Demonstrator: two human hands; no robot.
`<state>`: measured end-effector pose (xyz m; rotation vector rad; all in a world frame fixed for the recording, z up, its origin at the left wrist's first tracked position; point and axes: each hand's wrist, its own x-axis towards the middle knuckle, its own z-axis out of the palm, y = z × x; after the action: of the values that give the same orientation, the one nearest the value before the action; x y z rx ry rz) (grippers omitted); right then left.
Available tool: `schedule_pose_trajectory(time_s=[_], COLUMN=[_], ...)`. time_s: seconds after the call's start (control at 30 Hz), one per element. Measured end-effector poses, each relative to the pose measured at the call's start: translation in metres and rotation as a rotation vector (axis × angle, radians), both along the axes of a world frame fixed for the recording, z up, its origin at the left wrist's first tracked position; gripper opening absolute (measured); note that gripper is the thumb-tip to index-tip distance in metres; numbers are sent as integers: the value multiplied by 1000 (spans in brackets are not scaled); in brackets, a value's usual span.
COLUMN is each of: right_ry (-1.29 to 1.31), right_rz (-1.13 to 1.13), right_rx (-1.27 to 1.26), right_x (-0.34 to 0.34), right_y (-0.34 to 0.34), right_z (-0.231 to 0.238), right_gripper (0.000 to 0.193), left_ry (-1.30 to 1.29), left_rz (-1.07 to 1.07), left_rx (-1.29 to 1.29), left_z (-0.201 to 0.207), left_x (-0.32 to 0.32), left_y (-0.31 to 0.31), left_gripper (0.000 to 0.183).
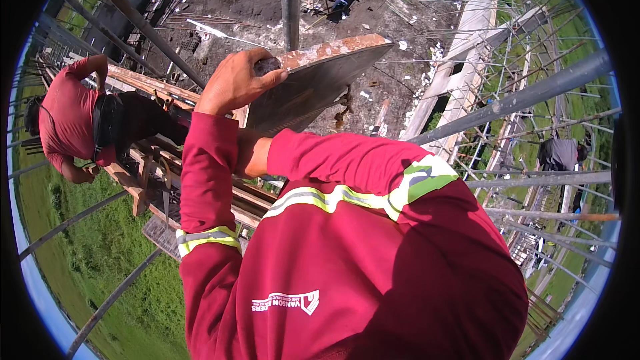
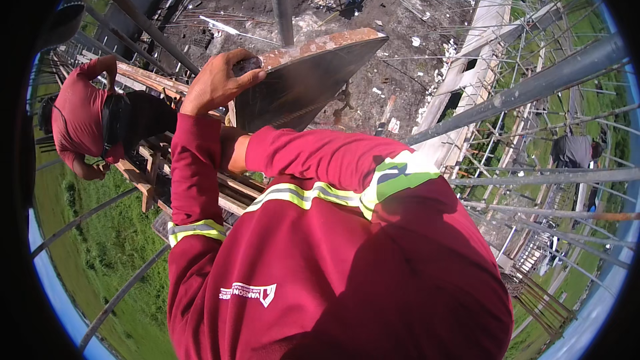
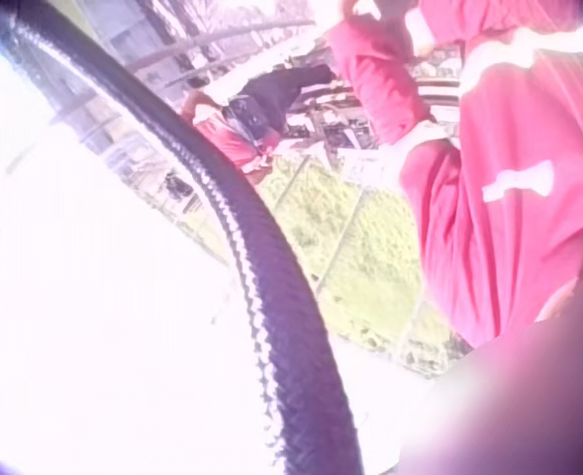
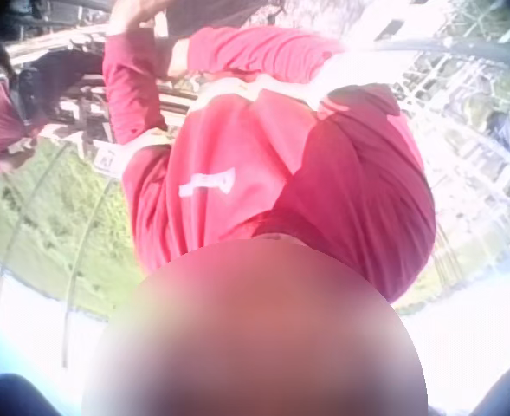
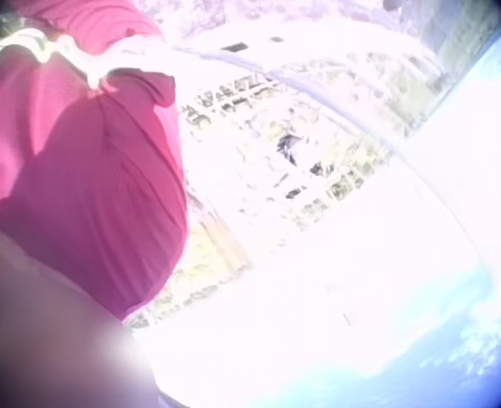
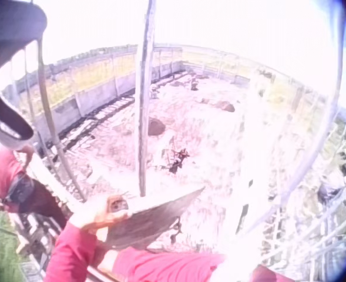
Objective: The person lifts and places wooden planks onto a circular scaffolding structure at a construction site. They walk along the scaffolding, reposition planks, and coordinate with another worker to secure the materials in place.
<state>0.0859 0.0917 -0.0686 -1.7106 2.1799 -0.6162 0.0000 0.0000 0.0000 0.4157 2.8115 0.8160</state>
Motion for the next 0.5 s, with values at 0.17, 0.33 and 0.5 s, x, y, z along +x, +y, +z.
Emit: schedule_pose_trajectory(time_s=[0.17,0.33,0.5], right_ry=[-477,-543,-650], right_rz=[-339,-1210,-1488], right_rx=[-66,26,-210], right_x=[16,-20,-40], right_y=[92,189,228], right_z=[-61,-183,-302], right_gripper=[29,34,56], left_ry=[82,104,102], left_rz=[77,226,222], left_rx=[157,377,355], left_z=[-8,-19,-16], left_x=[18,34,57], left_y=[-16,-30,-32], left_gripper=[51,46,50])
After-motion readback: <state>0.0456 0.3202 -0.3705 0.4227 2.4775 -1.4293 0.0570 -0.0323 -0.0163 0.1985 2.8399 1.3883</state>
